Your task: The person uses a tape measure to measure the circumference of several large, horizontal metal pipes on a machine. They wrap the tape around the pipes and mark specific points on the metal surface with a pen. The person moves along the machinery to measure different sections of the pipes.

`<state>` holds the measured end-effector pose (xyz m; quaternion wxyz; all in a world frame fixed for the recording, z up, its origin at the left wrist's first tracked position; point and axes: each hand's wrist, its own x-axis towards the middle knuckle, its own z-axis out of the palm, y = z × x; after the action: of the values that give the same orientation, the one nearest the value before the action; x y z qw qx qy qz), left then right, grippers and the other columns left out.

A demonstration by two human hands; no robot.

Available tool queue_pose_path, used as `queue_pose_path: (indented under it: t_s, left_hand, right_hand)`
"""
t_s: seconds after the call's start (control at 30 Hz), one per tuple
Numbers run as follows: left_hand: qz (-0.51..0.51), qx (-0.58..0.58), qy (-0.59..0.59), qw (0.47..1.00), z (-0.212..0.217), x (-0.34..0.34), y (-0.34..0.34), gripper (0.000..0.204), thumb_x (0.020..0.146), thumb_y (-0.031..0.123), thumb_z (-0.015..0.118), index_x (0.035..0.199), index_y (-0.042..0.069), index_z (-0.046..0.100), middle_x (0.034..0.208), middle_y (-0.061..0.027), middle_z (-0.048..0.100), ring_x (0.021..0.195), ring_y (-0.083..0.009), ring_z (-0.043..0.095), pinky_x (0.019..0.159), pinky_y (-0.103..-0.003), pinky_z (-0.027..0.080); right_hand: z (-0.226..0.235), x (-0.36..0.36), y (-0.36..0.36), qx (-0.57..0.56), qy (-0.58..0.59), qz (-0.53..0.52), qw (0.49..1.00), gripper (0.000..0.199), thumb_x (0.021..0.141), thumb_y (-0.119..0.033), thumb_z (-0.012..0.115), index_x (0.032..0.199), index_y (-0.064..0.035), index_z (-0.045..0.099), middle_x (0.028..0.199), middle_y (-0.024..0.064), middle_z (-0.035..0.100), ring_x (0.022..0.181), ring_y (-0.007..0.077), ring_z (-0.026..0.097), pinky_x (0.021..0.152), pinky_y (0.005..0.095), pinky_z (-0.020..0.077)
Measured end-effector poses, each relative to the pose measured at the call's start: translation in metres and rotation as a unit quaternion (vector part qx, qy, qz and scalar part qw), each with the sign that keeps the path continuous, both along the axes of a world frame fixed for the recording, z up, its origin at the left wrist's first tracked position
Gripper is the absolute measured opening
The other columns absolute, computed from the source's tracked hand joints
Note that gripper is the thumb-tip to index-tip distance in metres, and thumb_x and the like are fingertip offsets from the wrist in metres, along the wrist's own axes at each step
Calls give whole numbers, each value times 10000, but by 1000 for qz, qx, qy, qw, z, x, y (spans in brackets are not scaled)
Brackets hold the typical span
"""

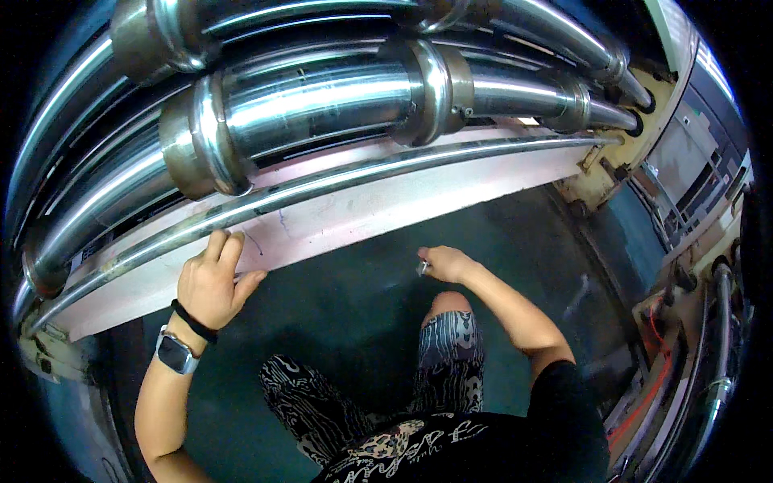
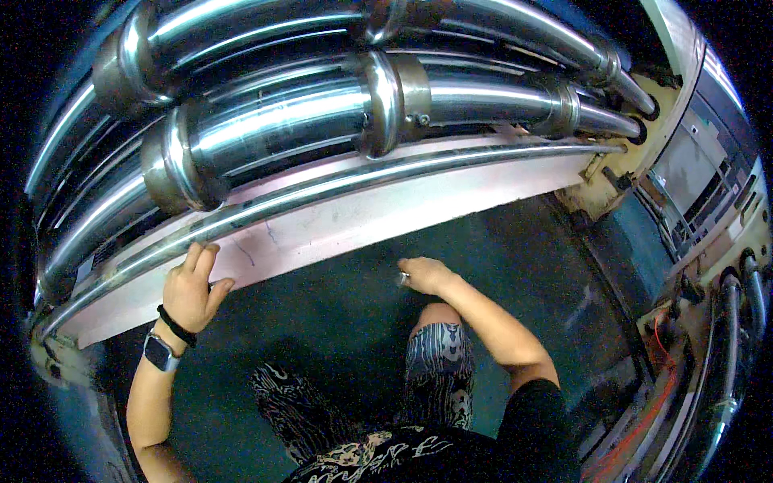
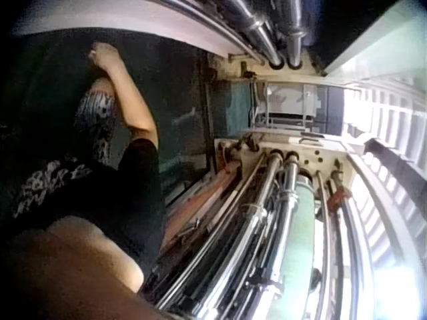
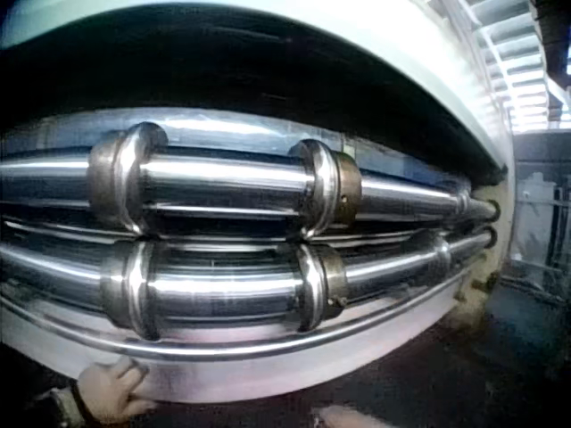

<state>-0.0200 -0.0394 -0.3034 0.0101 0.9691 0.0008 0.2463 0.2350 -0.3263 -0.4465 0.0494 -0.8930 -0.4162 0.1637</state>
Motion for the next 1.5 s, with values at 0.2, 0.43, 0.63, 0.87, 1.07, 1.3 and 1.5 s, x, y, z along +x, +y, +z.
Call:
queue_pose_path:
  t_s: [0.2,0.43,0.63,0.87,1.07,1.3,1.5]
  left_hand:
    - [114,78,-49,989,-28,30,9,537,763,230,616,1220,42,408,1142,-188,442,751,-352,586,578,-389,497]
    - [239,74,-29,968,-24,55,19,510,766,216,616,1206,44,422,1141,-204,476,762,-370,588,620,-413,497]
    - [208,7,-75,975,-19,59,22,413,732,178,630,1109,55,515,1071,-189,518,840,-378,575,717,-443,474]
    - [221,-19,-78,972,-17,60,14,410,719,129,612,1102,26,507,1087,-207,496,863,-380,562,718,-422,468]
    - [226,-11,-98,969,-18,57,7,412,714,133,596,1108,39,519,1098,-214,496,850,-388,567,730,-434,475]
    - [245,18,-89,965,-23,58,10,451,726,145,585,1155,46,491,1167,-216,468,822,-386,585,712,-434,495]
    - [265,36,-98,959,-27,60,10,464,736,154,583,1176,50,479,1201,-222,444,770,-382,597,663,-419,511]
  right_hand:
    - [17,31,-19,135,147,43,979,161,878,-199,500,906,-42,524,685,60,518,613,167,497,591,304,416]
    - [94,3,-33,444,279,87,847,167,903,-166,471,942,-27,556,663,-9,441,602,81,414,549,221,365]
    - [161,-2,-50,461,-170,153,858,151,840,-63,509,976,-7,542,838,95,500,737,210,521,653,297,429]
    - [212,18,-43,380,-443,207,785,223,727,-3,561,947,-40,564,897,95,535,859,272,546,723,354,452]
    - [222,25,-41,294,-519,245,765,258,690,-11,550,939,-66,583,896,59,546,872,250,541,745,347,449]
    - [258,12,-40,176,-562,299,751,210,701,-47,534,904,-62,586,883,55,530,826,229,522,738,324,428]
    - [280,6,-32,96,-576,367,724,132,726,-138,517,793,-74,610,826,34,510,850,193,509,781,303,398]
